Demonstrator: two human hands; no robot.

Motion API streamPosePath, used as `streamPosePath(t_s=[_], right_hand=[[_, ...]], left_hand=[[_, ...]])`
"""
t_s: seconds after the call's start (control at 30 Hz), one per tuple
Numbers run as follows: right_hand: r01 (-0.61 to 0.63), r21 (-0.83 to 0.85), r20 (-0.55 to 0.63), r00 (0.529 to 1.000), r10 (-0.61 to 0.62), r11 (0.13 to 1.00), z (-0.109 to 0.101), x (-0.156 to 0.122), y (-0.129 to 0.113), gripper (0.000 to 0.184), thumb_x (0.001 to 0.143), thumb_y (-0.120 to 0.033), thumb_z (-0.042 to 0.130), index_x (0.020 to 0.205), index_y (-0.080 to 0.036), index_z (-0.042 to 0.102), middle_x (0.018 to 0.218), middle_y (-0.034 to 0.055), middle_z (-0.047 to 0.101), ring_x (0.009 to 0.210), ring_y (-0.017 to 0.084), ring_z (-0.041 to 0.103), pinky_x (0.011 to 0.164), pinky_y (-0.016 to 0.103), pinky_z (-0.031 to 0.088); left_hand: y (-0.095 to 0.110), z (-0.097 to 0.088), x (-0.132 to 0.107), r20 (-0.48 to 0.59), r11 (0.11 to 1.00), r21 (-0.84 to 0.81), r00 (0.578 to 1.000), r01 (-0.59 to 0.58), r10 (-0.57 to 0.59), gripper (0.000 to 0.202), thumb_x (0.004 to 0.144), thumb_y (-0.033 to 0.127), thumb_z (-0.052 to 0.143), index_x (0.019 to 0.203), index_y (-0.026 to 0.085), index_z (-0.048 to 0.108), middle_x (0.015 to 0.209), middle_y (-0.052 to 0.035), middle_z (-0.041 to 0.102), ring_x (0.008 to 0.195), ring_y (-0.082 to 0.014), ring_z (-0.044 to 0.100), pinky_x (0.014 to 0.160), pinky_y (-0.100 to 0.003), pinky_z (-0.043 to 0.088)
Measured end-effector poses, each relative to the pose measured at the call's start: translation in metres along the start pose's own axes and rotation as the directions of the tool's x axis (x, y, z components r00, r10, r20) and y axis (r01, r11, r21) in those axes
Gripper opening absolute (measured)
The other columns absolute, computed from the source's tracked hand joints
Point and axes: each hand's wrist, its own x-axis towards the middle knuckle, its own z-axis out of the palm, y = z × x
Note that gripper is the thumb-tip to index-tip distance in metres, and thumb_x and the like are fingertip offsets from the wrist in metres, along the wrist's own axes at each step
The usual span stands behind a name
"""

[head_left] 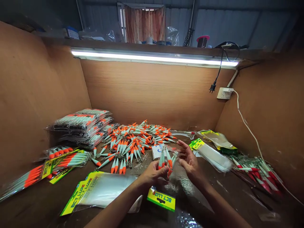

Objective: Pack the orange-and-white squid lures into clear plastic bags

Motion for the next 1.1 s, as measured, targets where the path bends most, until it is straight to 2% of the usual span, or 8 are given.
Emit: streamPosePath(t_s=[0.17,0.33,0.4,0.53,0.67,0.77,0.87,1.1], right_hand=[[0.083,-0.161,0.137,0.989,-0.061,0.983,-0.014,0.004,-0.019,0.046,0.087,-0.019,0.057,0.132,-0.028,0.057,0.127,0.0058,0.060,0.099,0.020,0.060,0.089,0.036,0.051],[0.112,-0.220,0.198,0.978,-0.068,0.969,-0.016,0.006,-0.021,0.025,0.091,-0.032,0.063,0.115,-0.025,0.069,0.122,0.0071,0.063,0.091,0.019,0.063,0.084,0.036,0.053],[0.104,-0.220,0.216,0.975,-0.056,0.970,-0.016,0.006,-0.019,0.023,0.091,-0.035,0.065,0.111,-0.025,0.072,0.119,0.0080,0.064,0.093,0.021,0.064,0.084,0.038,0.055],[0.143,-0.274,0.252,0.965,-0.072,0.951,-0.018,0.005,-0.019,0.019,0.093,-0.031,0.062,0.105,-0.026,0.076,0.121,0.0083,0.066,0.114,0.025,0.061,0.098,0.042,0.050],[0.215,-0.338,0.316,0.943,-0.105,0.916,-0.020,0.005,-0.022,0.021,0.091,-0.019,0.059,0.097,-0.026,0.077,0.123,0.0072,0.066,0.118,0.025,0.060,0.101,0.043,0.047],[0.285,-0.374,0.359,0.922,-0.145,0.883,-0.020,0.004,-0.022,0.029,0.085,-0.009,0.055,0.095,-0.026,0.077,0.125,0.0062,0.065,0.118,0.024,0.060,0.100,0.042,0.048],[0.320,-0.404,0.385,0.909,-0.158,0.857,-0.020,0.004,-0.020,0.038,0.078,-0.001,0.050,0.091,-0.026,0.075,0.127,0.0050,0.063,0.119,0.024,0.059,0.099,0.040,0.047],[0.359,-0.427,0.443,0.883,-0.154,0.830,-0.021,0.003,-0.020,0.040,0.076,0.000,0.052,0.097,-0.026,0.074,0.135,0.0058,0.058,0.127,0.025,0.054,0.104,0.044,0.044]], left_hand=[[-0.001,-0.002,0.001,0.024,0.994,0.086,0.997,-0.074,0.073,0.052,0.074,0.055,0.079,0.104,0.015,0.064,0.083,-0.0038,0.064,0.066,-0.0133,0.059,0.061,-0.022,0.043],[0.001,0.001,-0.001,0.076,0.990,0.104,0.993,-0.101,0.093,0.052,0.068,0.050,0.086,0.097,0.013,0.062,0.077,-0.0016,0.062,0.064,-0.0111,0.054,0.060,-0.021,0.039],[-0.002,0.002,0.000,0.046,0.986,0.126,0.994,-0.107,0.102,0.052,0.063,0.045,0.089,0.094,0.013,0.062,0.074,0.0002,0.060,0.063,-0.0103,0.051,0.060,-0.021,0.038],[-0.011,0.003,0.003,-0.014,0.988,0.137,0.997,-0.075,0.078,0.047,0.064,0.041,0.089,0.089,0.013,0.061,0.070,0.0004,0.060,0.058,-0.0108,0.051,0.056,-0.022,0.039],[-0.013,0.001,0.004,-0.058,0.985,0.144,0.993,-0.098,0.107,0.047,0.063,0.036,0.089,0.095,0.014,0.063,0.073,0.0003,0.062,0.060,-0.0112,0.054,0.058,-0.022,0.040],[-0.012,0.000,0.004,-0.094,0.983,0.151,0.988,-0.104,0.119,0.059,0.060,0.033,0.092,0.110,0.015,0.065,0.084,-0.0027,0.067,0.073,-0.0149,0.060,0.068,-0.024,0.044],[-0.009,0.000,0.002,-0.066,0.988,0.128,0.993,-0.085,0.094,0.069,0.060,0.034,0.092,0.120,0.016,0.062,0.095,-0.0072,0.071,0.085,-0.0204,0.064,0.076,-0.028,0.046],[-0.004,0.000,0.001,-0.050,0.974,0.197,0.991,-0.115,0.127,0.073,0.060,0.028,0.091,0.126,0.016,0.061,0.102,-0.0083,0.071,0.090,-0.0222,0.065,0.079,-0.030,0.048]])
